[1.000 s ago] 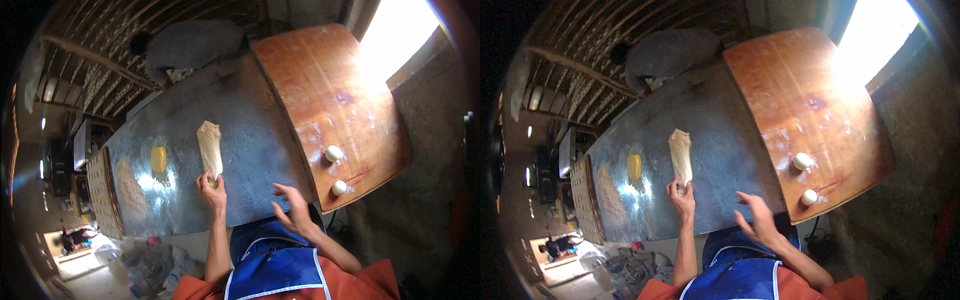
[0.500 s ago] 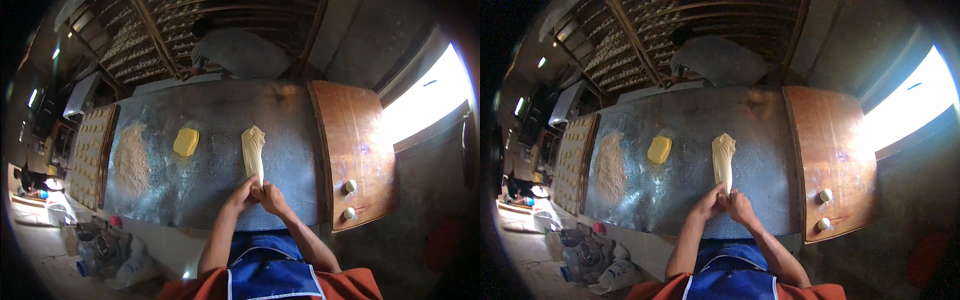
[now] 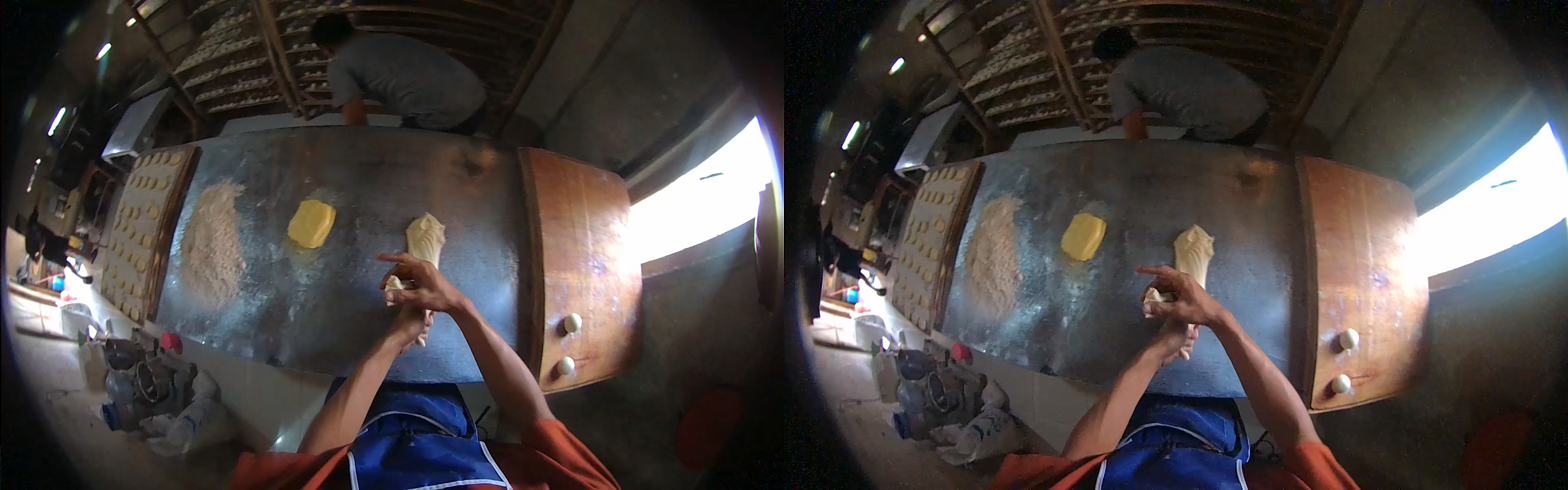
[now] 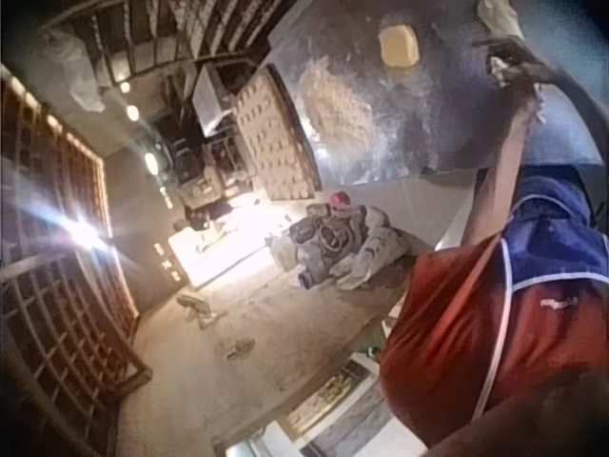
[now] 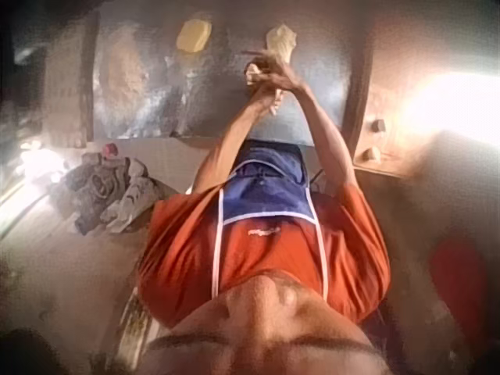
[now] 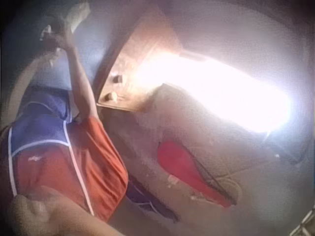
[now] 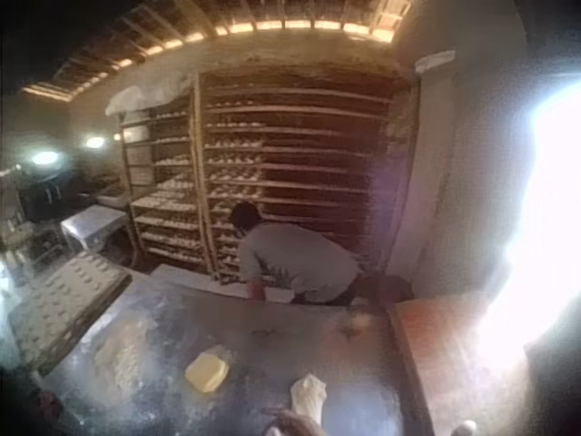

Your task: The person rolls small dough balls into rings and places them on a tray. They work alongside another person at a metal table in a bakery, handling dough and arranging shaped pieces.

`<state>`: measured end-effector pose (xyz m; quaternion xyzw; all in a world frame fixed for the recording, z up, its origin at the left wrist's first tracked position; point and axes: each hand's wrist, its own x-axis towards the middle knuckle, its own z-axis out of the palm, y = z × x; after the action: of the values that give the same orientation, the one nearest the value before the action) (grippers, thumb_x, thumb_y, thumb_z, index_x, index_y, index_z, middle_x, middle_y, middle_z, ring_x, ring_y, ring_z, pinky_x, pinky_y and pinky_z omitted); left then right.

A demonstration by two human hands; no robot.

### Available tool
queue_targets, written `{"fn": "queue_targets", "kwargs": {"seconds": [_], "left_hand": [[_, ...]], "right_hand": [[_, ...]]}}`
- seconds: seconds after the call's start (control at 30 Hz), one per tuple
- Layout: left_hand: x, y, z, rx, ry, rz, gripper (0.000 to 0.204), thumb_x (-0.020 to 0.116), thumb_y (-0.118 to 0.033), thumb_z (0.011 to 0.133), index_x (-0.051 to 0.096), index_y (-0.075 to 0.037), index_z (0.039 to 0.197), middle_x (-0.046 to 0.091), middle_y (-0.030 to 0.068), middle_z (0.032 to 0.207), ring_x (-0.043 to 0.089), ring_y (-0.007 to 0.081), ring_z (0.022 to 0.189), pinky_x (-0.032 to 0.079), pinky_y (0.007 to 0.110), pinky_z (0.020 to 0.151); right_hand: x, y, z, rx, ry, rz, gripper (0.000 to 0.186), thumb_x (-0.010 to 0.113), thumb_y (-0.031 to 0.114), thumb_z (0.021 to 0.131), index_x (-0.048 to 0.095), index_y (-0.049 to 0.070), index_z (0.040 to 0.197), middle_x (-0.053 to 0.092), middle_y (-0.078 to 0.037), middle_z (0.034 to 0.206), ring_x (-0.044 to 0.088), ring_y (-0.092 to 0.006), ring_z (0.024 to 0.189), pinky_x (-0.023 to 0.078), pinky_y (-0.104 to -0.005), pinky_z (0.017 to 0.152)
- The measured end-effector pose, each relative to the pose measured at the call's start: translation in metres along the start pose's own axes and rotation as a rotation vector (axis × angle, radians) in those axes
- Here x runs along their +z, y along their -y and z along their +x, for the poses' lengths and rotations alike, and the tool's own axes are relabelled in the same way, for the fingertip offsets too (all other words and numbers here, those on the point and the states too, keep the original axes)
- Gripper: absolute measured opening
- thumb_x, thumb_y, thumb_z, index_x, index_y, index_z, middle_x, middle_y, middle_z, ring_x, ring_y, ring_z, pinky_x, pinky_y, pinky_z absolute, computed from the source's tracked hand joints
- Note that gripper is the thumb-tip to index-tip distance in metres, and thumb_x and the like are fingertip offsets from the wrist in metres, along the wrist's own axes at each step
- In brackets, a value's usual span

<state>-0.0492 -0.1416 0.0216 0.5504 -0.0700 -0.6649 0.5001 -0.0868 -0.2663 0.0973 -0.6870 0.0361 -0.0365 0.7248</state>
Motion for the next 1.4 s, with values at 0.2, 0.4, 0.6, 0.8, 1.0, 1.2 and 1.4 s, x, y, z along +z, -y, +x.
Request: {"fn": "queue_targets", "kwargs": {"seconds": [0.2,0.4,0.6,0.8,1.0,1.2,1.4], "left_hand": [[0.023,-0.034,-0.09,0.519,0.033,1.114,0.025,0.056,-0.022,0.095,0.062,0.002,0.092,0.066,0.0267,0.074,0.069,0.0478,0.079,0.054,0.054,0.073],[0.014,-0.057,-0.15,0.956,-0.093,0.963,0.017,0.054,-0.018,0.099,0.067,-0.008,0.093,0.067,0.0069,0.094,0.061,0.0255,0.094,0.035,0.046,0.108],[-0.11,0.012,-0.098,0.79,-0.652,1.48,0.049,0.077,-0.027,0.087,0.045,-0.008,0.119,0.055,0.0153,0.11,0.053,0.0348,0.099,0.035,0.057,0.091],[-0.04,0.046,-0.025,0.994,-0.711,0.861,0.041,0.076,-0.016,0.087,0.046,-0.001,0.11,0.052,0.0167,0.105,0.053,0.0344,0.097,0.043,0.047,0.086],[-0.092,-0.004,-0.052,0.857,-0.797,1.047,0.028,0.072,-0.01,0.09,0.048,-0.002,0.103,0.052,0.0149,0.092,0.057,0.0337,0.087,0.045,0.045,0.081],[-0.068,0.055,-0.064,1.076,-0.523,1.118,0.022,0.068,-0.006,0.09,0.049,-0.004,0.101,0.054,0.0146,0.091,0.056,0.0344,0.085,0.045,0.047,0.078],[-0.059,0.006,-0.027,0.764,-0.954,0.866,0.025,0.069,-0.005,0.09,0.046,-0.003,0.1,0.054,0.0145,0.092,0.058,0.034,0.086,0.046,0.048,0.079]], "right_hand": [[0.044,-0.065,0.032,0.081,0.017,-0.022,0.042,0.079,0.018,0.092,0.065,0.001,0.128,0.072,-0.006,0.11,0.065,-0.0154,0.104,0.053,-0.0329,0.091],[0.053,-0.041,-0.084,-0.132,-0.434,-0.543,0.039,0.069,0.001,0.092,0.065,0.002,0.131,0.07,-0.016,0.117,0.069,-0.0292,0.106,0.054,-0.0376,0.091],[0.016,-0.045,-0.186,0.33,-0.655,-1.435,0.071,0.078,0.029,0.081,0.051,0.011,0.145,0.047,-0.023,0.147,0.037,-0.0468,0.14,0.032,-0.0545,0.113],[0.067,-0.09,-0.119,0.15,-0.567,-1.116,0.037,0.069,0.037,0.089,0.056,0.002,0.094,0.048,-0.017,0.091,0.051,-0.0345,0.093,0.039,-0.0464,0.086],[-0.037,-0.084,-0.146,0.229,-0.626,-1.178,0.041,0.074,0.035,0.085,0.053,0.001,0.094,0.053,-0.018,0.091,0.051,-0.0365,0.091,0.039,-0.0484,0.084],[0.02,-0.098,-0.177,0.311,-0.353,-0.82,0.035,0.073,0.03,0.086,0.053,0.003,0.094,0.053,-0.019,0.097,0.051,-0.0356,0.094,0.04,-0.0474,0.085],[-0.025,-0.079,-0.117,0.187,-0.597,-1.13,0.04,0.074,0.031,0.085,0.055,-0.002,0.099,0.053,-0.02,0.099,0.053,-0.0381,0.09,0.042,-0.0478,0.089]]}}
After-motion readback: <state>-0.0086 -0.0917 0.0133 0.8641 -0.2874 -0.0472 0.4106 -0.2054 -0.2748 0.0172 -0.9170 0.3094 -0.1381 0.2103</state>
